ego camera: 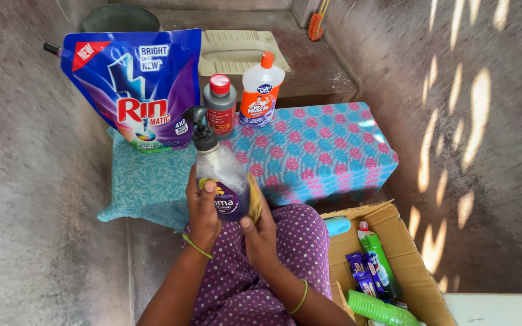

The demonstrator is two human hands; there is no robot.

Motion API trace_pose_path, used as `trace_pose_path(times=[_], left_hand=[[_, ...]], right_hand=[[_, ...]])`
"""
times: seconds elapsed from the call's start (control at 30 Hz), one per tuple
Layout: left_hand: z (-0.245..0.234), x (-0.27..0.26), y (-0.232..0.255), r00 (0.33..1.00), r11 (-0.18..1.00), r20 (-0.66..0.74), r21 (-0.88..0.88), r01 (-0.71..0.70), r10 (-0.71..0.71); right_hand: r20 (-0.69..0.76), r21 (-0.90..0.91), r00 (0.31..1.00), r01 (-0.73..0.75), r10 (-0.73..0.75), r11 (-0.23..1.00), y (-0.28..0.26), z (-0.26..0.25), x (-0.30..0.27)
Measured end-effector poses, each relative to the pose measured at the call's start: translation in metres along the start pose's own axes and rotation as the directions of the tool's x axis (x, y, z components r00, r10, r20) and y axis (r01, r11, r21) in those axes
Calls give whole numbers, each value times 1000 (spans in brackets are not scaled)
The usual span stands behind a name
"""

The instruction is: The person wipes the exterior of a Mr. Muscle bottle and then a purple pump bottle with a yellow cloth. The person sits on the floor and places the cleaned bottles on a patterned mat.

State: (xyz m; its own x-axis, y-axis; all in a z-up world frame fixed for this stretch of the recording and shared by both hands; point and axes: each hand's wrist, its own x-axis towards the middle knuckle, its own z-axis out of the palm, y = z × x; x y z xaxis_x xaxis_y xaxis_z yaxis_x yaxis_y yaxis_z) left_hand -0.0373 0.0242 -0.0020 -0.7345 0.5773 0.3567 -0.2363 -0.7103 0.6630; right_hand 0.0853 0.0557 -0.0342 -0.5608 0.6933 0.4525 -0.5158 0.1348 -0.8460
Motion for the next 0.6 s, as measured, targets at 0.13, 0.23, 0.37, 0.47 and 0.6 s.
trace_pose_path(times=[0.13,0.23,0.37,0.47,0.6], left_hand=[[1,7,0,997,996,77,90,3,-10],[4,17,5,987,932,157,353,-86,31],[15,21,4,996,877,83,474,-78,44],[20,19,-1,991,936,123,342,-86,46],[15,22,0,996,990,68,128,53,-62]], right_hand=[[38,501,950,-288,311,816,6,-5,15],[38,473,963,-254,268,843,3,-7,22],[-140,137,987,-64,83,988,0,0,28],[-122,-327,978,121,-168,937,4,2,26],[129,-603,918,372,-374,705,10,-10,12]])
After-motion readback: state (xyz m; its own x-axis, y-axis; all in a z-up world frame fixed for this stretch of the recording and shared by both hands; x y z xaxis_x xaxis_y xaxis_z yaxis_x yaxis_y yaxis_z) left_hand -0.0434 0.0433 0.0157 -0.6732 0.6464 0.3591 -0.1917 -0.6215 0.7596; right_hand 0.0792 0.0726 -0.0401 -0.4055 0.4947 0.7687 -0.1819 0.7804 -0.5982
